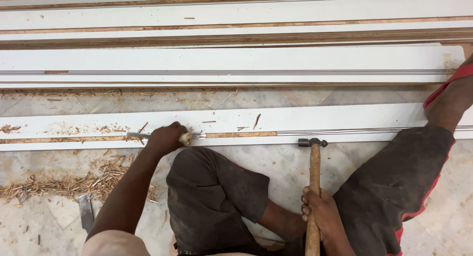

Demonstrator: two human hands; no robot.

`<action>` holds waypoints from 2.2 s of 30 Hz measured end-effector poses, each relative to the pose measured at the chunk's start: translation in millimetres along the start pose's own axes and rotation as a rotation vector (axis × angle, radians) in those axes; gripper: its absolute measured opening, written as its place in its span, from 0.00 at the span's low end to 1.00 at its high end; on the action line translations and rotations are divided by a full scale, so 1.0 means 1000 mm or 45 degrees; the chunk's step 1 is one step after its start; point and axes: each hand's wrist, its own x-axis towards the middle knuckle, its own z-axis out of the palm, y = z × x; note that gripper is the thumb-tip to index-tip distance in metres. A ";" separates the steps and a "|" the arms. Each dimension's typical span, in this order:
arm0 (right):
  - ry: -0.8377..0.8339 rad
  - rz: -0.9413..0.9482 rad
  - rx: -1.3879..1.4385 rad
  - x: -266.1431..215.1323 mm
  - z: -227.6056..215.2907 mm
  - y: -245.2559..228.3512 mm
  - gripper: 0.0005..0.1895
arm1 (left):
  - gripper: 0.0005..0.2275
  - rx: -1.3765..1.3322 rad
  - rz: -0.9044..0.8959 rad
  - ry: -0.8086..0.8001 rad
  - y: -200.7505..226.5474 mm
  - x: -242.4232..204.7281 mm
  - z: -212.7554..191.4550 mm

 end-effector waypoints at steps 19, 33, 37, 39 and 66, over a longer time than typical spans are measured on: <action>-0.063 -0.054 0.002 0.004 0.005 0.016 0.11 | 0.08 0.092 0.142 0.184 0.065 0.108 -0.078; -0.005 -0.102 -0.047 -0.016 0.007 -0.004 0.10 | 0.22 -0.027 0.530 0.032 0.254 0.162 -0.025; 0.070 -0.179 -0.036 -0.018 0.002 -0.002 0.10 | 0.33 -0.085 0.459 -0.063 0.270 0.139 0.008; 0.074 -0.194 -0.003 -0.015 0.000 -0.001 0.10 | 0.39 -0.161 0.402 -0.036 0.268 0.137 0.011; 0.087 -0.084 -0.043 -0.003 0.000 0.003 0.13 | 0.10 -0.029 0.011 0.187 0.162 0.180 0.008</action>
